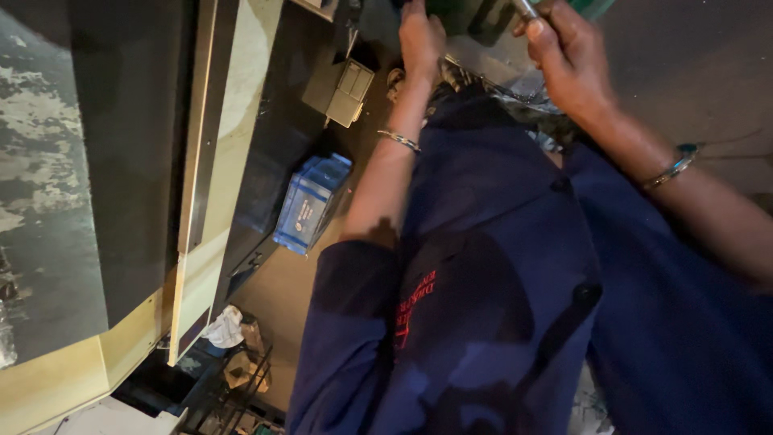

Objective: The person repeatedly picks up cylindrical metal rods from a green bin, places them into a machine fixture, and then removes them. The person also wipes the machine's metal surface with their hand.

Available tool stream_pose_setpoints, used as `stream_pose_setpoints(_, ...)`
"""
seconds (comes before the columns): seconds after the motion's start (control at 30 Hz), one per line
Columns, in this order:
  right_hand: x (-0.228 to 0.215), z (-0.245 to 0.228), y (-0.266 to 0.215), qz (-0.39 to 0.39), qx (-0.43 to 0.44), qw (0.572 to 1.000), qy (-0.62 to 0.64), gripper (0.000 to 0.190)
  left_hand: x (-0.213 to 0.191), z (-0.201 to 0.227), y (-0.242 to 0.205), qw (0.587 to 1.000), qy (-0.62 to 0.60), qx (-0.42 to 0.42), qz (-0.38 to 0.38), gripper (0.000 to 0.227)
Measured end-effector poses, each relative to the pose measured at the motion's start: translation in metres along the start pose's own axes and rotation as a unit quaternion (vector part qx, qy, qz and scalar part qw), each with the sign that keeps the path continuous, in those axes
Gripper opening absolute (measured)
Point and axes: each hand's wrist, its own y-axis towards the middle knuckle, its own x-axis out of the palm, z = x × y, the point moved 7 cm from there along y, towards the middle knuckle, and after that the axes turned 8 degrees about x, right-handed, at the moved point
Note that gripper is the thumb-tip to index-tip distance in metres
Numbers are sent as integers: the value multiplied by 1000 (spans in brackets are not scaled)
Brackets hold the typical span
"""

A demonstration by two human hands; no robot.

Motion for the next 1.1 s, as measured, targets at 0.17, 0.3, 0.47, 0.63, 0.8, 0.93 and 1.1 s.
stream_pose_setpoints(0.17, -1, 10, -12, 8, 43, 998, 44, 40, 48, 50, -42, 760, 540, 361, -20, 15)
stream_pose_setpoints(0.3, -4, 12, -15, 20, 30, 998, 49, 41, 90, -3, -38, 678, 667, 199, -235, 27)
stream_pose_setpoints(0.47, -9, 10, -22, 26, 11, 999, 17, 43, 106, -34, -32, 639, 710, 135, -264, 37)
stream_pose_setpoints(0.63, -10, 16, -29, 29, 31, 998, 55, 41, 100, 14, -36, 627, 698, 344, 28, 78)
stream_pose_setpoints(0.8, -10, 19, -32, 38, 50, 994, 84, 39, 95, 2, -32, 772, 567, 236, -164, 22)
stream_pose_setpoints(0.93, -10, 18, -33, 57, 117, 975, 178, 32, 66, 17, -46, 922, 271, 100, -258, 24)
stream_pose_setpoints(1.1, -12, 11, -37, 40, 131, 964, 227, 27, 16, 67, -72, 954, -28, -12, -298, 30)
